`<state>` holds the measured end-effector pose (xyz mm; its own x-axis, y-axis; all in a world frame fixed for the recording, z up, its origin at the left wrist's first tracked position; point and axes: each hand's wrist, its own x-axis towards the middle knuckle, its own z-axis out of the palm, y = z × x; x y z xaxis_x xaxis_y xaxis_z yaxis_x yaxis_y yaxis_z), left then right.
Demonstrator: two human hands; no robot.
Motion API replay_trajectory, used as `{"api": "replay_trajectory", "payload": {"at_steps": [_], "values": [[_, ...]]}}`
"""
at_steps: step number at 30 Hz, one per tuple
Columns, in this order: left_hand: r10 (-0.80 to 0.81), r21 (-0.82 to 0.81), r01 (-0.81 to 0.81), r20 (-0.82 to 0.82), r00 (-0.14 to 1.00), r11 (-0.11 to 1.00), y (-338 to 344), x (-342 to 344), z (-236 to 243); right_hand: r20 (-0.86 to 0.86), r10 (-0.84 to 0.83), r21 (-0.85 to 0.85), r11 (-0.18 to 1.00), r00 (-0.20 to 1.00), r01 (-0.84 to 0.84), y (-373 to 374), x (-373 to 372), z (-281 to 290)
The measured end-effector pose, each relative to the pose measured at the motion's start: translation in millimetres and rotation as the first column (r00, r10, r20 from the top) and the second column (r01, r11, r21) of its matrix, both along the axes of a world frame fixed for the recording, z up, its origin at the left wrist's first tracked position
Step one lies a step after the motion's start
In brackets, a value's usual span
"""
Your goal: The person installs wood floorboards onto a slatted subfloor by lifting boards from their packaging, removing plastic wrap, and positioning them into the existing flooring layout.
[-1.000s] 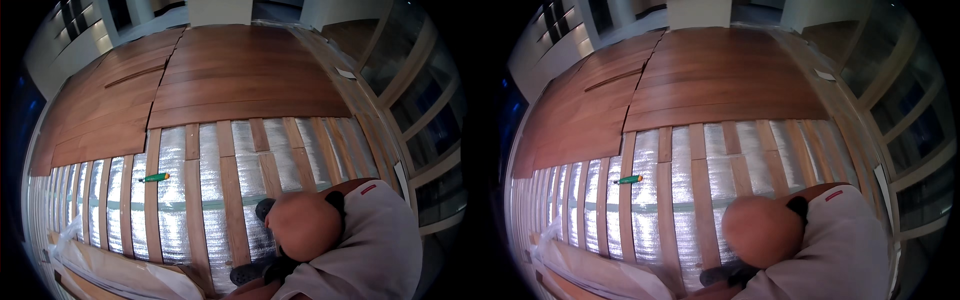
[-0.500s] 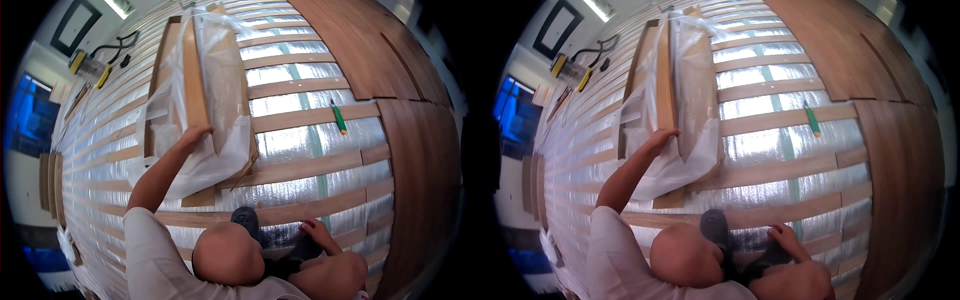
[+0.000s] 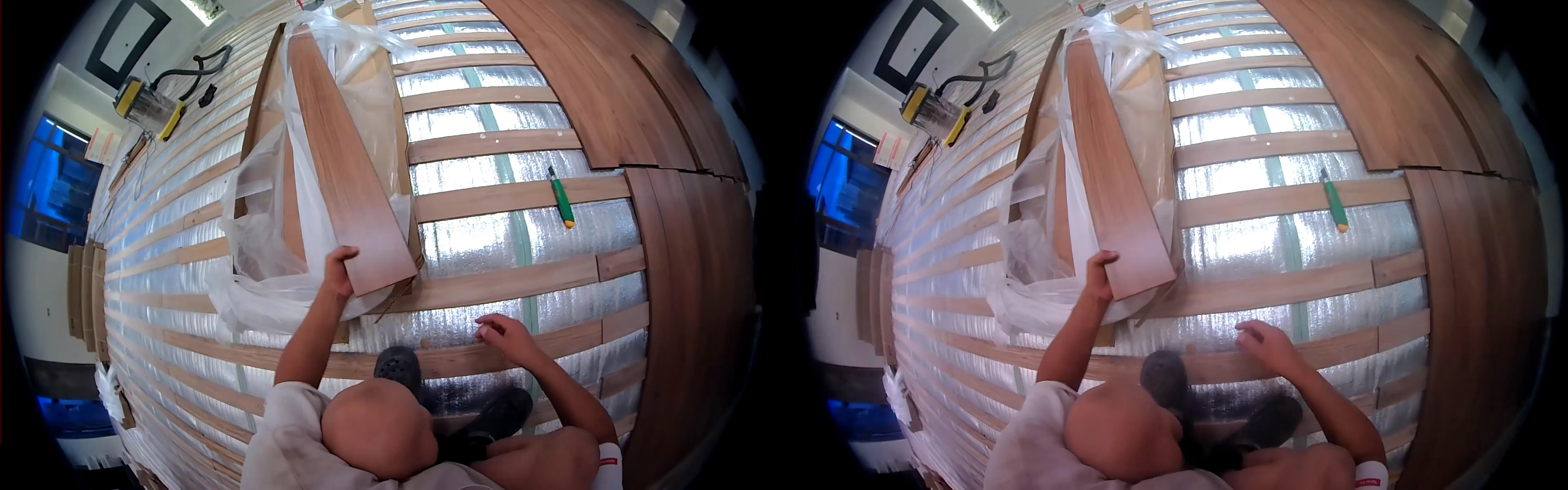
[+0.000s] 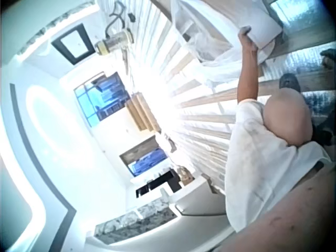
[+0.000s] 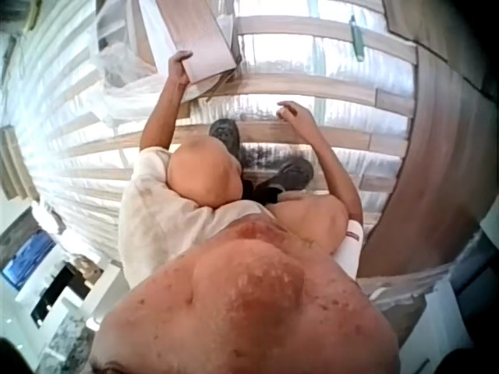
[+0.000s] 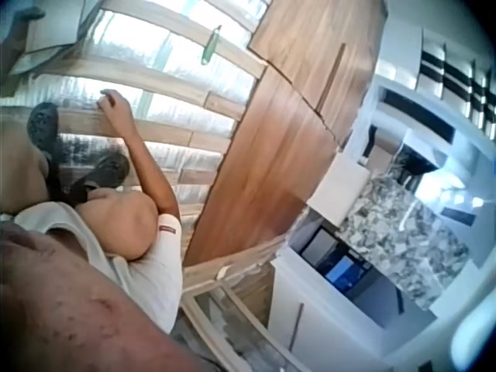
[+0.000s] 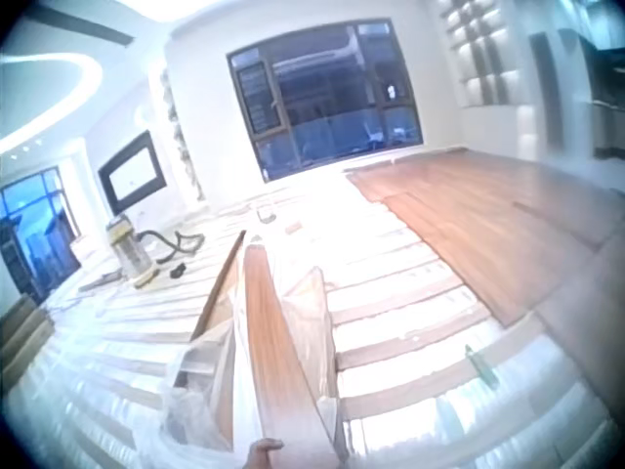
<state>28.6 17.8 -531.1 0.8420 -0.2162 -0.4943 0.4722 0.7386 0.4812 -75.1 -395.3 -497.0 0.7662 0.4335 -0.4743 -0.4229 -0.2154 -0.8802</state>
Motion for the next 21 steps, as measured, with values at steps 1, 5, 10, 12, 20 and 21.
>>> {"api": "replay_trajectory", "payload": {"at_steps": [1, 5, 10, 12, 20, 21], "values": [[0.004, -0.024, -0.004, 0.004, 1.0, 1.0, -17, 1, -2, -0.038, -0.016, 0.018, 1.0, 0.999, 0.016, 4, 10, 5], [0.002, -0.179, -0.007, -0.031, 1.0, 0.984, -54, 0, -8, -0.167, -0.141, 0.19, 0.966, 0.976, 0.173, 25, 28, 18], [-0.127, -0.224, 0.123, -0.006, 0.992, 0.967, -119, 3, 4, -0.318, -0.279, 0.541, 0.731, 0.906, 0.416, 52, 16, 10], [-0.227, -0.266, 0.225, 0.023, 0.974, 0.937, -145, -5, 1, -0.413, -0.346, 0.616, 0.575, 0.842, 0.538, 55, 16, 0], [-0.159, -0.379, 0.195, 0.124, 0.979, 0.905, -168, -37, -1, -0.374, -0.662, 0.109, 0.664, 0.65, 0.739, -30, -66, 5], [-0.067, -0.416, 0.136, 0.175, 0.982, 0.899, -150, -24, -12, -0.371, -0.681, 0.155, 0.625, 0.631, 0.765, -40, -77, 20]]}}
